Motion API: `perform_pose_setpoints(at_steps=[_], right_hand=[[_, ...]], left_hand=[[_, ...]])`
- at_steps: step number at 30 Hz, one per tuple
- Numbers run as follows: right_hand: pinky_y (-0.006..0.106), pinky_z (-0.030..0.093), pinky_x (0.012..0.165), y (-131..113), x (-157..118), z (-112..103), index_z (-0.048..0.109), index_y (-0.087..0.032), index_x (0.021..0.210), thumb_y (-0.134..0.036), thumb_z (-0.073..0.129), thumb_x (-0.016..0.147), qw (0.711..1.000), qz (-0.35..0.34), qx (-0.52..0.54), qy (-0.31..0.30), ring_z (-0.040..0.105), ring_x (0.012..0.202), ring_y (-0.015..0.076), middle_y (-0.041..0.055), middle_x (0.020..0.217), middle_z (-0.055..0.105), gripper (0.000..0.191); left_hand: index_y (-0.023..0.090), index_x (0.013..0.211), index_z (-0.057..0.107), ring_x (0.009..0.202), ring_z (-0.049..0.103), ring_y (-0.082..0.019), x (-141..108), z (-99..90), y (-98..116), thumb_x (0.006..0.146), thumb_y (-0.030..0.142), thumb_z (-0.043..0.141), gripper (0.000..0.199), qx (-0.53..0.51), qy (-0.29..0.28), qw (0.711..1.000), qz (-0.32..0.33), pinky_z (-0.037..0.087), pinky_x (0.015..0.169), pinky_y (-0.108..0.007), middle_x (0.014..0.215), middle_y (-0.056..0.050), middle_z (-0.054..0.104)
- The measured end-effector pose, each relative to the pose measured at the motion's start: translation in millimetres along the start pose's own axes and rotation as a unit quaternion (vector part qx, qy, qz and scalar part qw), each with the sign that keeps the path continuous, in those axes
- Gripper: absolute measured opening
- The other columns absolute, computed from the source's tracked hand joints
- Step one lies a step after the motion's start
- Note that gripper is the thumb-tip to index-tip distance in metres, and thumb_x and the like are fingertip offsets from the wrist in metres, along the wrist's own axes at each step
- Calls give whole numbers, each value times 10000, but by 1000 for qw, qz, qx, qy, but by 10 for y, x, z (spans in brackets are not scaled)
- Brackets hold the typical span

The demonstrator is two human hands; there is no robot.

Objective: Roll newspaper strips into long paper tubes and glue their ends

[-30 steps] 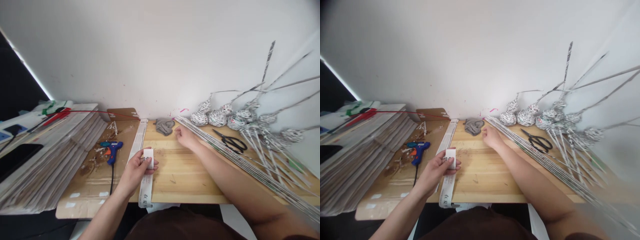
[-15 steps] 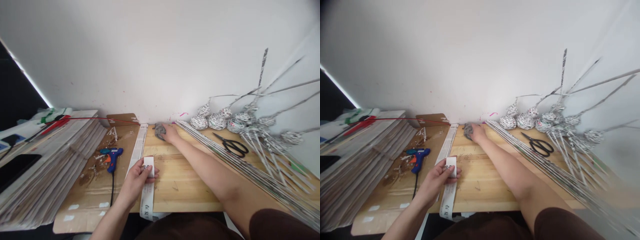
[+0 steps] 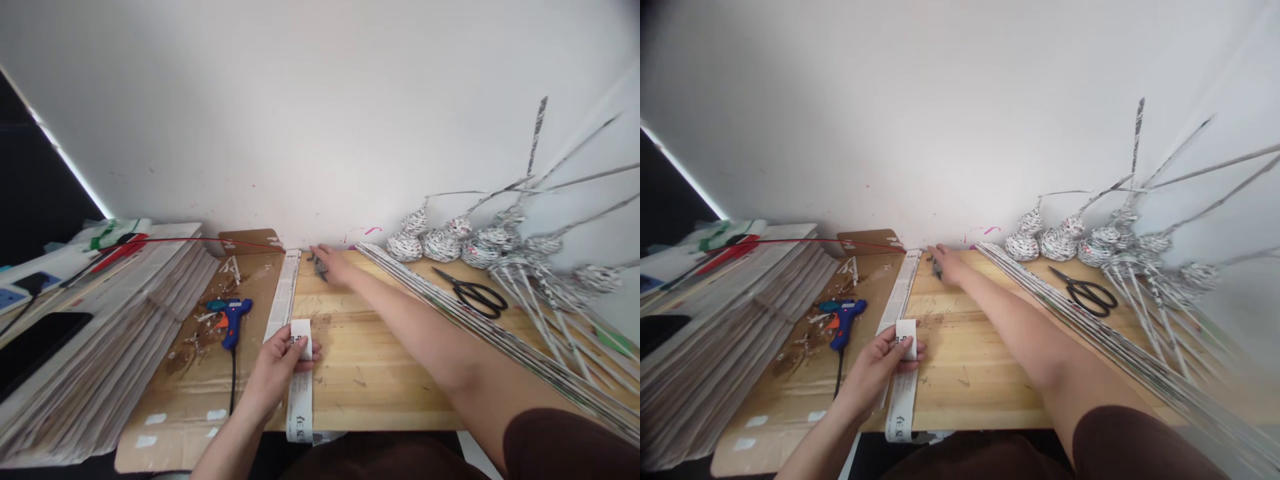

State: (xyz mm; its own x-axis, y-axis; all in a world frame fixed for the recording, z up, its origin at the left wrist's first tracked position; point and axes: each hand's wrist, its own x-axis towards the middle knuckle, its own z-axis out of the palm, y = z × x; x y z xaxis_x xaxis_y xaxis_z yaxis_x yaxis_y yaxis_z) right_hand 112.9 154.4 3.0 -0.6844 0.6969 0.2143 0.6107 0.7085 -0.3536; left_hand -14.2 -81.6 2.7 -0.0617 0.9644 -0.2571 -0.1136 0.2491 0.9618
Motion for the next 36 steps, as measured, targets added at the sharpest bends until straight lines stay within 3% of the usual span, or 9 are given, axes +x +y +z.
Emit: perform_pose_setpoints(at_steps=[4,8,13,18,20,21,25,29,36], right_hand=[[310,448,798,88,118,-86,592,-219,1239,-58,652,669,998,58,-16,-18,613,954,260,107,1097,668,595],[382,410,841,82,-15,-35,634,-144,1133,-149,629,749,994,99,-42,30,556,1015,325,171,991,665,383],[372,390,884,96,-264,-33,577,-119,1187,-72,553,765,990,115,-34,68,530,1035,284,184,1116,584,425],[417,324,998,-124,-584,-190,491,-114,1308,-279,660,755,983,102,24,152,416,1213,313,190,1300,489,601],[390,385,924,-299,-763,-227,673,-168,1036,-333,549,854,981,63,151,101,546,1054,262,115,1042,651,275],[360,433,828,-384,-849,-232,702,-164,917,-396,508,879,969,75,234,35,602,916,236,99,891,680,305],[245,417,548,-597,-1087,-206,680,-138,907,-489,472,885,830,99,522,-171,614,676,154,73,768,668,409],[211,397,547,-605,-1148,-187,680,-143,958,-413,620,812,769,67,605,-198,598,710,127,48,793,653,313],[204,359,532,-604,-1152,-130,694,-114,798,-416,646,795,769,68,614,-167,534,629,96,28,689,621,307]], left_hand=[[166,1057,561,803,691,-186,-3,12,21,815,419,622,356,1,5,1000,-5,536,686,-269,909,-78,717],[159,1041,566,788,687,-182,-6,23,56,815,423,622,352,6,4,1000,8,536,690,-273,913,-89,717],[149,1071,552,775,683,-169,11,87,118,825,409,612,362,6,-7,1000,16,538,675,-257,905,-92,712],[138,1173,497,755,690,-175,39,151,239,806,381,642,463,-9,-3,1000,30,541,678,-265,903,-110,717],[151,1266,434,743,693,-182,40,159,279,805,363,644,550,-16,5,999,32,545,675,-284,884,-102,718],[159,1302,403,734,693,-185,39,163,292,804,355,646,588,-19,9,999,33,547,671,-292,872,-94,718],[175,1352,353,714,692,-190,42,186,299,799,341,651,650,-6,18,999,46,546,647,-298,824,-71,717],[178,1353,364,714,693,-198,53,221,270,798,339,647,643,19,29,998,55,552,648,-312,801,-62,714],[200,1371,360,743,693,-211,78,275,221,818,342,605,622,71,44,994,71,561,674,-338,800,-54,707]])
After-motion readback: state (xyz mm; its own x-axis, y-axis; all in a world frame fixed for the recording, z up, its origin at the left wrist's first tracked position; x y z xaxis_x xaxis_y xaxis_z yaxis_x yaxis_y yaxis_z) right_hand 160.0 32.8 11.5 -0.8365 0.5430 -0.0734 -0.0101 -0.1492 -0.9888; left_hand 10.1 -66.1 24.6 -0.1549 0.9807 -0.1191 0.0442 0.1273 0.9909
